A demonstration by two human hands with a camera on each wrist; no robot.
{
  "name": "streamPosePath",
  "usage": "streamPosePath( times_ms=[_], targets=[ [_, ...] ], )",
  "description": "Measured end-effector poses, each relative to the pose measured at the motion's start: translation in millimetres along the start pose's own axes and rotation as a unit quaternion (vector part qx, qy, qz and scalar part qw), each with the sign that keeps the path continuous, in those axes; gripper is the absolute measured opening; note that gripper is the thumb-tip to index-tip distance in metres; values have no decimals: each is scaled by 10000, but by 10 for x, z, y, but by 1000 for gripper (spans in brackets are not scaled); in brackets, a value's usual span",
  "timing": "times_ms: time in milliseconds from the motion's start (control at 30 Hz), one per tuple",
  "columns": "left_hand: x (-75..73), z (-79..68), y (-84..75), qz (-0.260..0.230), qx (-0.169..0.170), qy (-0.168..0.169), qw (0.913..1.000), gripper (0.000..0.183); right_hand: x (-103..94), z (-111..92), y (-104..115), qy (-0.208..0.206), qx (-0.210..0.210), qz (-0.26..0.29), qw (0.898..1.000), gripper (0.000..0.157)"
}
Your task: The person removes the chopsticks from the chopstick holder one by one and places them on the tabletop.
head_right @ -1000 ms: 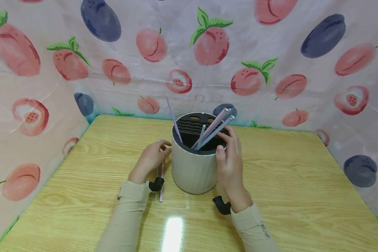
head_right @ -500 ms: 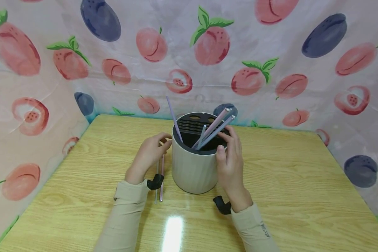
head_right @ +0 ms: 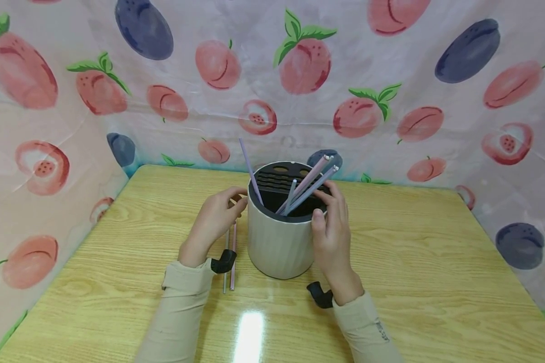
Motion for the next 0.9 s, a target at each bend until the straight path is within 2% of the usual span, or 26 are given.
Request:
streamPosePath(
  times_ms=[200,533,900],
  targets=[
    [-35,-7,-62,-21,130,-176,9998,22,4,4,2,1,-1,18,10000,45],
    [-144,-42,-218,-197,522,-687,9961,22,1,-3,-7,-22,-12,17,10000,44],
    [-277,-105,-348,-527,980,-1161,9870,21,2,-1,-7,-3,14,-12,10000,44]
  ],
)
Point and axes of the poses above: each hand's wrist, its own z-axis towards the middle knuckle, its own x-axis out of the palm, y = z × x, the point moved 5 cm from there along z, towards the middle knuckle, and after that the axes turned 2 degrees about x, right-handed, at the moved point
